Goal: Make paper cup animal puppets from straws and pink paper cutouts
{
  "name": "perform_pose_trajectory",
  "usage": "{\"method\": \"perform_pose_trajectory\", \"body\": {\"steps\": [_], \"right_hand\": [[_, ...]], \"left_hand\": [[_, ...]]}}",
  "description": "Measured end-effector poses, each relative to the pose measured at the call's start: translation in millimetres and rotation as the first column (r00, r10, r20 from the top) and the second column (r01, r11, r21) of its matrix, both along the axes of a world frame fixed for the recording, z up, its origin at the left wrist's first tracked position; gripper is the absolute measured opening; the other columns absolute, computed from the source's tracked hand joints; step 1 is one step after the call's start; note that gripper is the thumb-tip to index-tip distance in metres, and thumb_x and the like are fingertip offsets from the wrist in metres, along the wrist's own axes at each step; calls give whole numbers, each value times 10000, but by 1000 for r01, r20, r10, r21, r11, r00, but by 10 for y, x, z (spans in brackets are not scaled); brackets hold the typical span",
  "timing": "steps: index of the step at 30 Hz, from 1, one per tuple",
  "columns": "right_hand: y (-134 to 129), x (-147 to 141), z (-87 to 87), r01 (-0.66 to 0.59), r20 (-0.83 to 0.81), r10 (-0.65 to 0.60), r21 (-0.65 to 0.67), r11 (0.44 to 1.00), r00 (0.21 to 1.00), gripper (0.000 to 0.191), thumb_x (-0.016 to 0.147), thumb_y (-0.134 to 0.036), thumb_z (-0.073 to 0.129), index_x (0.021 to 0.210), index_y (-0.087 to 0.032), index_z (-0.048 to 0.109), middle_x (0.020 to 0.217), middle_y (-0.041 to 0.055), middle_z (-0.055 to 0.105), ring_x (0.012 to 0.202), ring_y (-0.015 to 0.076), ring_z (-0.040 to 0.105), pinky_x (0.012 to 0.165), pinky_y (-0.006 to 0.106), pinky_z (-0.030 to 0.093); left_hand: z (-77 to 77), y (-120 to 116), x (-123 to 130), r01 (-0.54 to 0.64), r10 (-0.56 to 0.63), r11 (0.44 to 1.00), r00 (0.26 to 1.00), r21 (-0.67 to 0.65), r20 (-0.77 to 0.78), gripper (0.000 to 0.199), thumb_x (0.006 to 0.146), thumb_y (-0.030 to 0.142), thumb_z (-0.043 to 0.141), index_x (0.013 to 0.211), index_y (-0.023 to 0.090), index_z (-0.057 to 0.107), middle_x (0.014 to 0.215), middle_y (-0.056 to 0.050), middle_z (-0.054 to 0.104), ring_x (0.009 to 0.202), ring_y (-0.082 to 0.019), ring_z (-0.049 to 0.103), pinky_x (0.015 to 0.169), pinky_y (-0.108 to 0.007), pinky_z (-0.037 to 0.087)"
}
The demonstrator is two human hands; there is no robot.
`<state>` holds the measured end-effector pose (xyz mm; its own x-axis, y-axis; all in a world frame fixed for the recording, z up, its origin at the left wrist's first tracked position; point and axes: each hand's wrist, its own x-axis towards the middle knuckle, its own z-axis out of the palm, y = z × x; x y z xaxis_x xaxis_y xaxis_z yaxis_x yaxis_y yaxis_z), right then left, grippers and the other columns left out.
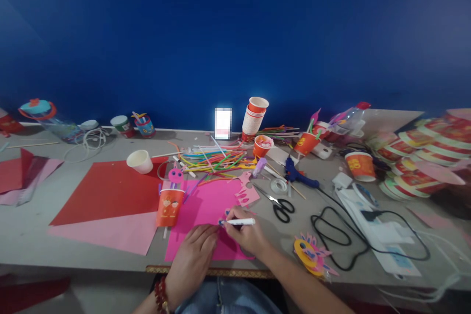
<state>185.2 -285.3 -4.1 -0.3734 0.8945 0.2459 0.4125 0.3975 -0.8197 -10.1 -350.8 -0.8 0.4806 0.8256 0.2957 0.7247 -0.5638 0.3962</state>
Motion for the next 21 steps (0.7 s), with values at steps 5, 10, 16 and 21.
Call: {"method": "perform_pose_trajectory", "body": {"steps": [5,10,16,21], "right_hand": [[-1,2,-8,1,-5,-1,-7,1000,1000,123,853,-262,549,746,-240,493,653,-38,589,589,138,535,594,241,389],[1,4,5,-3,-8,2,-4,1000,1000,135,852,-265,556,734,-240,495,636,-41,578,590,141,540,601,243,391],[6,10,13,15,-19,-15,1,1000,1000,121,839,-237,546,728,-238,498,622,-42,574,581,140,534,606,244,398],[2,10,34,14,-25,-14,-4,1000,1000,123,830,-226,542,721,-241,487,617,-44,571,574,139,528,596,241,401]], "left_hand": [[-4,-2,5,-8,8,1000,1000,25,4,362,959,95,390,1254,163,590,1205,-122,674,1123,-221,623,980,-417,542],[-6,-7,6,-7,7,1000,1000,4,-12,354,961,92,393,1249,160,586,1221,-130,663,1127,-226,619,978,-425,539],[-10,-10,0,-9,9,1000,1000,7,-7,348,957,91,405,1248,159,584,1228,-122,665,1143,-222,610,989,-417,533],[11,-4,3,-8,8,999,1000,31,-1,363,956,96,397,1250,174,595,1203,-120,678,1115,-221,631,972,-414,545]]}}
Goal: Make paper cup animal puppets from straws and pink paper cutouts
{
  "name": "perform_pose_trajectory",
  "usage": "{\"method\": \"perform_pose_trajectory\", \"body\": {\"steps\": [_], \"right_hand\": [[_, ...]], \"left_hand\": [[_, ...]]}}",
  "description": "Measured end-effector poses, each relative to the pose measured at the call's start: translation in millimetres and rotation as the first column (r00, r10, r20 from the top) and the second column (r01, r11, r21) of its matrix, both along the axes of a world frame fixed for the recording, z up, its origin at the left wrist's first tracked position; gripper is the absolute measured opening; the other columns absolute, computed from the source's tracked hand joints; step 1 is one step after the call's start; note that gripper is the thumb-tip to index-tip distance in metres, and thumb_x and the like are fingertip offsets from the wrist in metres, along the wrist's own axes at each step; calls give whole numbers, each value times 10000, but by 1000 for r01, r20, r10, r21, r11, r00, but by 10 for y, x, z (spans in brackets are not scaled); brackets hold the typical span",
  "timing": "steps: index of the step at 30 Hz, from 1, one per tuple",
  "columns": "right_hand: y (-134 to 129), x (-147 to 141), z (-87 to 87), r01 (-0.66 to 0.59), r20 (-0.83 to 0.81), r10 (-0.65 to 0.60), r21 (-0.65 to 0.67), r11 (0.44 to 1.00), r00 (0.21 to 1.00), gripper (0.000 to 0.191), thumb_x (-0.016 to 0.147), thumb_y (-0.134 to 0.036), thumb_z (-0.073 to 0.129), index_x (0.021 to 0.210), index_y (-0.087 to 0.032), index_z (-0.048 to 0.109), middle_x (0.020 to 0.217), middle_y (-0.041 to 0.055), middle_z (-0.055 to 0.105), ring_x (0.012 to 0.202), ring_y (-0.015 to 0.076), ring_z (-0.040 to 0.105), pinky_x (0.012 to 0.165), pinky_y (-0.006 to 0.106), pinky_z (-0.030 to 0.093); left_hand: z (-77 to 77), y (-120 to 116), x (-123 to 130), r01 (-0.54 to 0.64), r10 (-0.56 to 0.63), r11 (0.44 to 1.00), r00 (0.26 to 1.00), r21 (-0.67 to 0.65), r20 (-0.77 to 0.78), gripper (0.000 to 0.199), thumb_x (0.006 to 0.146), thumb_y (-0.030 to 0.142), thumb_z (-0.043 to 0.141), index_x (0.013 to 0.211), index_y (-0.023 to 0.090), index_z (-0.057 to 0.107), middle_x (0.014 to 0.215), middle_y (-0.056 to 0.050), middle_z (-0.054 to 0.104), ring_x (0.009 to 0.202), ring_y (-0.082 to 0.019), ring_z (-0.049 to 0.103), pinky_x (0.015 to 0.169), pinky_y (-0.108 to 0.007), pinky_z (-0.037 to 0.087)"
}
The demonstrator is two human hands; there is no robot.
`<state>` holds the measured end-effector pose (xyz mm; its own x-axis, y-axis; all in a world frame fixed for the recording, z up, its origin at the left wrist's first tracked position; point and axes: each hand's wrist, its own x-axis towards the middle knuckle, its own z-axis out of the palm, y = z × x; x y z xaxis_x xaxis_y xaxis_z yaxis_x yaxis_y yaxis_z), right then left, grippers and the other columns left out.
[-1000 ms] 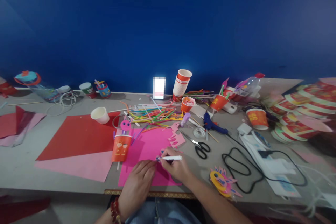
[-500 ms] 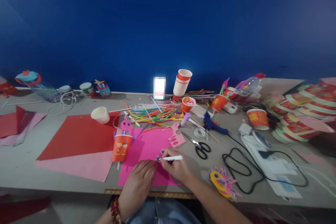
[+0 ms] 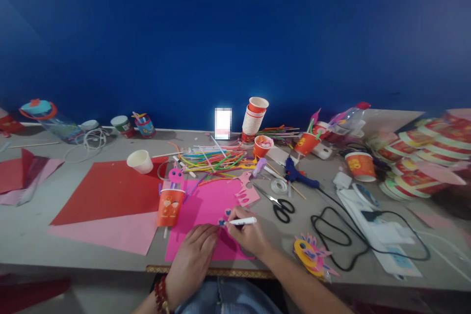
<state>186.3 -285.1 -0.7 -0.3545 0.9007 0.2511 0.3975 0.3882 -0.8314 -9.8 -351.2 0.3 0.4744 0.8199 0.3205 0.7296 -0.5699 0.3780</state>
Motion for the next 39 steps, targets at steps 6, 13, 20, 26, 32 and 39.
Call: {"method": "perform_pose_trajectory", "body": {"steps": [6,13,20,26,32,39], "right_hand": [[0,-4,-7,5,8,-5,-6,1000,1000,119,839,-238,555,732,-242,503,627,-42,584,579,141,532,598,244,401],[4,-6,-67,3,13,-3,-14,1000,1000,127,852,-244,556,740,-242,497,669,-34,605,616,144,568,623,244,421],[3,-13,-53,-7,10,7,-23,1000,1000,139,879,-269,560,748,-241,521,657,-33,620,616,144,576,633,247,444],[3,-4,-25,-10,-9,10,-18,1000,1000,141,849,-236,573,722,-238,512,651,-34,605,601,142,557,606,244,421],[-4,8,-21,3,-21,-3,-28,1000,1000,126,836,-224,561,723,-238,508,624,-43,566,570,139,528,588,242,397],[-8,7,8,3,-24,-4,-31,1000,1000,122,829,-210,554,719,-237,509,621,-44,561,582,139,531,592,239,396]], "left_hand": [[-11,1,-4,3,-3,1000,1000,0,-6,366,961,106,403,1272,174,584,1209,-113,677,1128,-215,623,982,-404,542],[-14,-4,-4,-9,9,1000,1000,-21,-9,368,962,106,398,1272,179,583,1218,-108,673,1138,-216,617,988,-405,535],[-2,-7,5,-6,6,1000,1000,-21,-8,368,960,96,390,1264,169,586,1226,-122,667,1132,-221,618,980,-412,536],[-1,-5,9,-4,3,999,1000,-32,-14,378,958,89,382,1274,173,572,1236,-122,660,1137,-223,613,983,-420,530],[23,-4,14,-17,17,1000,1000,-10,-1,354,965,102,387,1241,179,595,1206,-115,673,1122,-219,617,970,-416,535],[45,8,11,0,0,1000,1000,8,-27,355,967,105,394,1260,161,588,1217,-114,673,1153,-235,575,1018,-446,492]]}}
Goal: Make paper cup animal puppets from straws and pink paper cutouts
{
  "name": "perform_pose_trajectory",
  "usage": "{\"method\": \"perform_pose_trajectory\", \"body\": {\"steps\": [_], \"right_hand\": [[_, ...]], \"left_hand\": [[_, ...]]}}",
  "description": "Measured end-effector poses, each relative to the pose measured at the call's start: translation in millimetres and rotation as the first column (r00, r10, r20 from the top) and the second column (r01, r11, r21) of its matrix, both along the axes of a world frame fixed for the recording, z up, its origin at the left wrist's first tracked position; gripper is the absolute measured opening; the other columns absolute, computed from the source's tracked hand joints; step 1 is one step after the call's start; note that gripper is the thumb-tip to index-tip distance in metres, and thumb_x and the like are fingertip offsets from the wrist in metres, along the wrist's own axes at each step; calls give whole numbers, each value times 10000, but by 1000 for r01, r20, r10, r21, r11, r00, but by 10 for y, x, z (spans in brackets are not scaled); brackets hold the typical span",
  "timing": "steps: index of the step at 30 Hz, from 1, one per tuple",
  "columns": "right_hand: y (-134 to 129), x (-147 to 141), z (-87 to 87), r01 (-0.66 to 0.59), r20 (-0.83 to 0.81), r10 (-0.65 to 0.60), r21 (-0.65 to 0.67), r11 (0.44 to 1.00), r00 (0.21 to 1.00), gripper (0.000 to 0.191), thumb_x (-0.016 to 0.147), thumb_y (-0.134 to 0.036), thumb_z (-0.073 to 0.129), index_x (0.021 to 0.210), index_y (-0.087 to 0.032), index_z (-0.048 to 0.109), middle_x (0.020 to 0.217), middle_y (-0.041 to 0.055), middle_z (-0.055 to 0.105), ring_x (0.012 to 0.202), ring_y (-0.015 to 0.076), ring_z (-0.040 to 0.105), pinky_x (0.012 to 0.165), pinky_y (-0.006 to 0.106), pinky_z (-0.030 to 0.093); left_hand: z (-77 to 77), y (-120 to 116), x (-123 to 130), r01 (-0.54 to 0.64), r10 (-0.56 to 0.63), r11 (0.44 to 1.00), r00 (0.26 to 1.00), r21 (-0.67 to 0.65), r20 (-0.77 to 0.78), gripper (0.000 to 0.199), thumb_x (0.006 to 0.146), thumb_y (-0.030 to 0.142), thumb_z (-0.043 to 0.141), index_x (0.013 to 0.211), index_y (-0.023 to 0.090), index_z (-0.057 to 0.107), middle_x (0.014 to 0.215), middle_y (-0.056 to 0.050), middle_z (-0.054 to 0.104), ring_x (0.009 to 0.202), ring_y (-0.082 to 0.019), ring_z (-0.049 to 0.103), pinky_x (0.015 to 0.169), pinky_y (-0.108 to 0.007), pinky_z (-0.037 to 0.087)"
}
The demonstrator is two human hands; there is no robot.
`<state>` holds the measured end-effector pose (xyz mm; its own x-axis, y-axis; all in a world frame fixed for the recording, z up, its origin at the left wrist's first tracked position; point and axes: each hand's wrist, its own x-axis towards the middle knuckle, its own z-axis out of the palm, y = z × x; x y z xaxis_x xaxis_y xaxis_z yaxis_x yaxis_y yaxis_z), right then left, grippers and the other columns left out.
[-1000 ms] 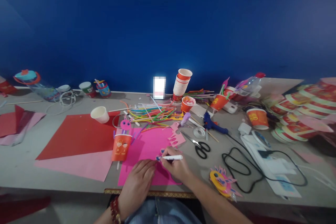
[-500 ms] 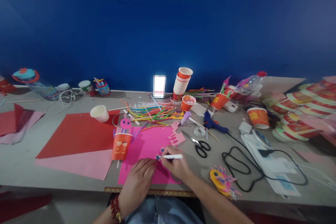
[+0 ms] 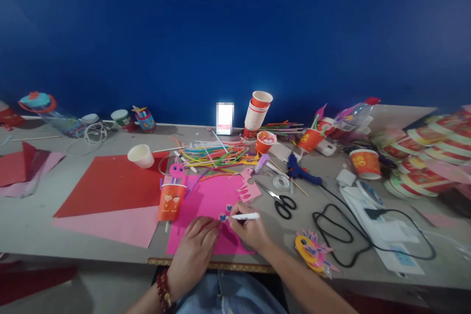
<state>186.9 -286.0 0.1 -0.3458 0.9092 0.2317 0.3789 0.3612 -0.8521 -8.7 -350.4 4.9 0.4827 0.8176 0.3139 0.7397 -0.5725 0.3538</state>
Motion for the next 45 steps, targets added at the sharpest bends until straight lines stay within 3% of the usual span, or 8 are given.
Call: {"method": "perform_pose_trajectory", "body": {"steps": [18,24,29,38,45], "right_hand": [[11,13,-52,10,-30,-11,-27,1000,1000,128,844,-217,581,725,-220,532,643,-41,566,602,136,523,610,237,388],[7,28,-53,48,-101,-54,-64,997,993,157,861,-252,595,718,-214,543,644,-38,563,605,136,523,606,243,394],[-14,38,-68,109,-213,-133,-120,987,968,207,903,-302,564,721,-218,513,595,-46,517,527,128,492,516,238,392],[30,127,85,189,-404,-251,-185,964,880,193,912,-353,584,784,-212,552,630,-25,561,554,135,540,523,241,427],[-91,171,261,121,-379,-209,-243,963,902,210,890,-364,626,768,-206,563,613,-28,563,544,125,511,521,235,397]], "left_hand": [[6,-8,-4,6,-5,1000,1000,-31,10,329,961,87,424,1243,141,586,1279,-107,650,1173,-246,536,1042,-463,440],[-2,-3,-8,0,1,999,1000,-35,30,322,963,94,425,1228,159,595,1270,-98,657,1172,-238,548,1041,-455,444],[-11,-5,-7,10,-7,999,999,-52,46,317,964,91,414,1219,153,591,1266,-110,657,1158,-238,563,1032,-456,452],[-10,-21,-56,25,-6,993,987,-115,159,346,952,93,433,1259,180,568,1271,-116,646,1162,-243,566,1007,-439,469],[57,-20,-63,-64,117,982,946,-178,301,286,983,176,463,1235,245,578,1032,-68,707,989,-233,639,887,-397,522]]}}
